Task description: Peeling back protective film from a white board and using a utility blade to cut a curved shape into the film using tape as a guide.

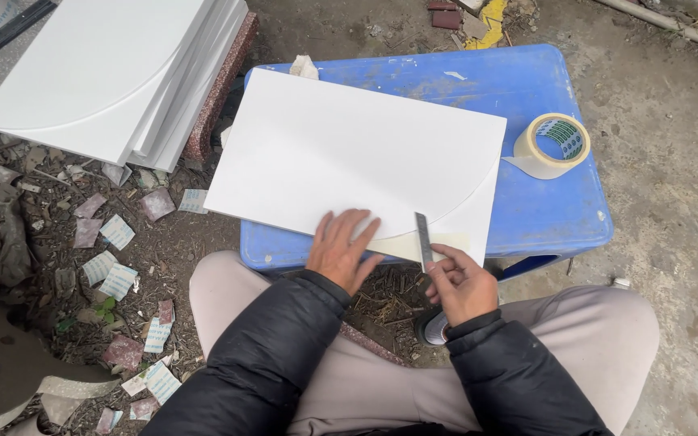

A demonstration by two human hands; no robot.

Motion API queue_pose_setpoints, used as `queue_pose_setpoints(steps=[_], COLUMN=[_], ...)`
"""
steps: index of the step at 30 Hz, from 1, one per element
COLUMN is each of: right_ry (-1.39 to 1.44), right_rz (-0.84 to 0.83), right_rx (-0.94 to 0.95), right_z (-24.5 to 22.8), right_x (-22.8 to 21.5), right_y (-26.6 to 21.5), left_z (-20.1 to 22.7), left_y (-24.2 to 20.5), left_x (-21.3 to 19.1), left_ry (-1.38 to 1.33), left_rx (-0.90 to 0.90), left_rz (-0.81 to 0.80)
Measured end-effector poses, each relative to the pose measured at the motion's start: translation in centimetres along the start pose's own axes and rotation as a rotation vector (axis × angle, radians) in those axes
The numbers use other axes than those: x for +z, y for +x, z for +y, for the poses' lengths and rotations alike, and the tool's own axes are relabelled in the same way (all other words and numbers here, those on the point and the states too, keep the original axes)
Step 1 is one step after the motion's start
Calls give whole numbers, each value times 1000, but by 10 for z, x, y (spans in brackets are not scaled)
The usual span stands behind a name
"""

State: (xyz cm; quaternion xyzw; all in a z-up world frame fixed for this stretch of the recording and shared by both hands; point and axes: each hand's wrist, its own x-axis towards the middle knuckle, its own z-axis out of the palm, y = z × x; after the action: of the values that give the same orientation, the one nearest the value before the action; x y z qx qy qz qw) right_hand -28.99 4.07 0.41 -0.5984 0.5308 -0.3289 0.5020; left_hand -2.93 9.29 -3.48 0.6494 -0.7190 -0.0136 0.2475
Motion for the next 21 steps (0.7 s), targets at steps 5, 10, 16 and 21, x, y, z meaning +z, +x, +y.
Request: queue_pose_setpoints(steps=[5,10,16,21], right_ry=[-276,-349,74,261], right_rz=[62,129,202,322], right_rx=[-89,-146,9,16], right_z=[-11,0,19,39], right_x=[10,15,25,20], right_y=[-4,-15,-23,-21], left_z=[-69,-200,-256,-238], left_y=[-4,-33,-60,-81], left_x=[-47,-61,-46,-50], left_ry=[144,202,-45,-192], left_rx=[-250,-762,-911,-1004], left_rz=[165,362,501,532])
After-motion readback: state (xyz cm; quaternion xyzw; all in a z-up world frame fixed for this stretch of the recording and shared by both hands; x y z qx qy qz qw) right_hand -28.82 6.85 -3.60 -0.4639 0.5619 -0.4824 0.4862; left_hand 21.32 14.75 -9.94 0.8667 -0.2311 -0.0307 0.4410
